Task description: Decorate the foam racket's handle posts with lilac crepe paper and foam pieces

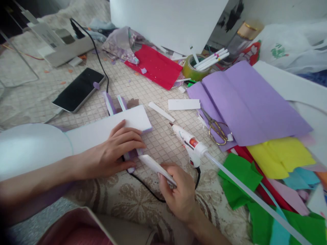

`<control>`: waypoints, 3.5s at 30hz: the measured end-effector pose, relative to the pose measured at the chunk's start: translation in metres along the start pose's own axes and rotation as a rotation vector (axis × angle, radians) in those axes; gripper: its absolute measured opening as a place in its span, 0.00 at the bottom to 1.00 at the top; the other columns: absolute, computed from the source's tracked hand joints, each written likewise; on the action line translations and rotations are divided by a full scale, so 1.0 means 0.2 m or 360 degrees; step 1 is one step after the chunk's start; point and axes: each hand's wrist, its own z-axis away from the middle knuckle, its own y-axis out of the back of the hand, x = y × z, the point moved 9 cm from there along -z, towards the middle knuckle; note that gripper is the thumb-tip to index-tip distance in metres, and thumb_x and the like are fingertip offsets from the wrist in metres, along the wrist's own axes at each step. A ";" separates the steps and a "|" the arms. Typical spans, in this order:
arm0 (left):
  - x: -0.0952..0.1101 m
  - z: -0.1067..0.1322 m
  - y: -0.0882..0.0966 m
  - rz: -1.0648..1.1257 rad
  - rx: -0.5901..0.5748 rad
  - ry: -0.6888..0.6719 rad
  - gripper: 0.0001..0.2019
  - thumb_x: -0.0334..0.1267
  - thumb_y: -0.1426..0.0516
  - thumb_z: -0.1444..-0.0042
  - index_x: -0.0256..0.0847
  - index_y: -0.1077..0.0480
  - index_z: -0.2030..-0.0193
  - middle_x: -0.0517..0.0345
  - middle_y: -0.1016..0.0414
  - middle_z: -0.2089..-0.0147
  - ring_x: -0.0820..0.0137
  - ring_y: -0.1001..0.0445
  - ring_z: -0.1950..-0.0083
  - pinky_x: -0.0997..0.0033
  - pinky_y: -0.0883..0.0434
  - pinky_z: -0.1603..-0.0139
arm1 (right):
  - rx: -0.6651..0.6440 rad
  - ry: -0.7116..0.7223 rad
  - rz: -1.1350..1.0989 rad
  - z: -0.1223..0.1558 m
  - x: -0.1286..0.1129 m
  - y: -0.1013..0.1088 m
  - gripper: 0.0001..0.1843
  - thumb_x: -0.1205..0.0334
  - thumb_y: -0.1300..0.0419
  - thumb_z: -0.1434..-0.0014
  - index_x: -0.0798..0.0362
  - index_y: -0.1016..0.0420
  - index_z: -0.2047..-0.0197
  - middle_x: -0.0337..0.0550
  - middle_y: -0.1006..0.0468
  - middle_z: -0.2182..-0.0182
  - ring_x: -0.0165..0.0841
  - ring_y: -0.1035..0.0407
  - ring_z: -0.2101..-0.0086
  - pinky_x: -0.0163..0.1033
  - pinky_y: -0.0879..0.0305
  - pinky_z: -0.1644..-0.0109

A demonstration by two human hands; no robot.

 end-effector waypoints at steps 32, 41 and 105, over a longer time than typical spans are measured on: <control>0.00 0.00 0.01 0.0028 0.0002 0.0018 0.15 0.38 0.40 0.41 0.40 0.32 0.47 0.49 0.26 0.47 0.58 0.33 0.39 0.42 0.59 0.28 | 0.0001 0.0238 0.0022 0.02 -0.09 -0.06 0.08 0.73 0.45 0.39 0.51 0.30 0.60 0.45 0.19 0.65 0.34 0.22 0.64 0.37 0.23 0.62; 0.00 -0.01 0.01 0.0036 -0.0019 0.0038 0.15 0.39 0.40 0.41 0.40 0.31 0.48 0.48 0.25 0.48 0.57 0.34 0.38 0.41 0.59 0.28 | 0.0024 0.0091 0.0063 0.02 -0.06 -0.05 0.07 0.71 0.45 0.38 0.49 0.32 0.60 0.43 0.19 0.65 0.33 0.22 0.64 0.36 0.24 0.62; -0.01 0.00 0.00 -0.0024 -0.0027 0.0072 0.21 0.40 0.41 0.40 0.40 0.37 0.41 0.45 0.29 0.43 0.56 0.36 0.36 0.40 0.58 0.28 | 0.0175 -0.0124 0.0095 0.04 0.03 0.03 0.03 0.67 0.42 0.38 0.49 0.31 0.62 0.40 0.21 0.65 0.30 0.25 0.68 0.33 0.28 0.65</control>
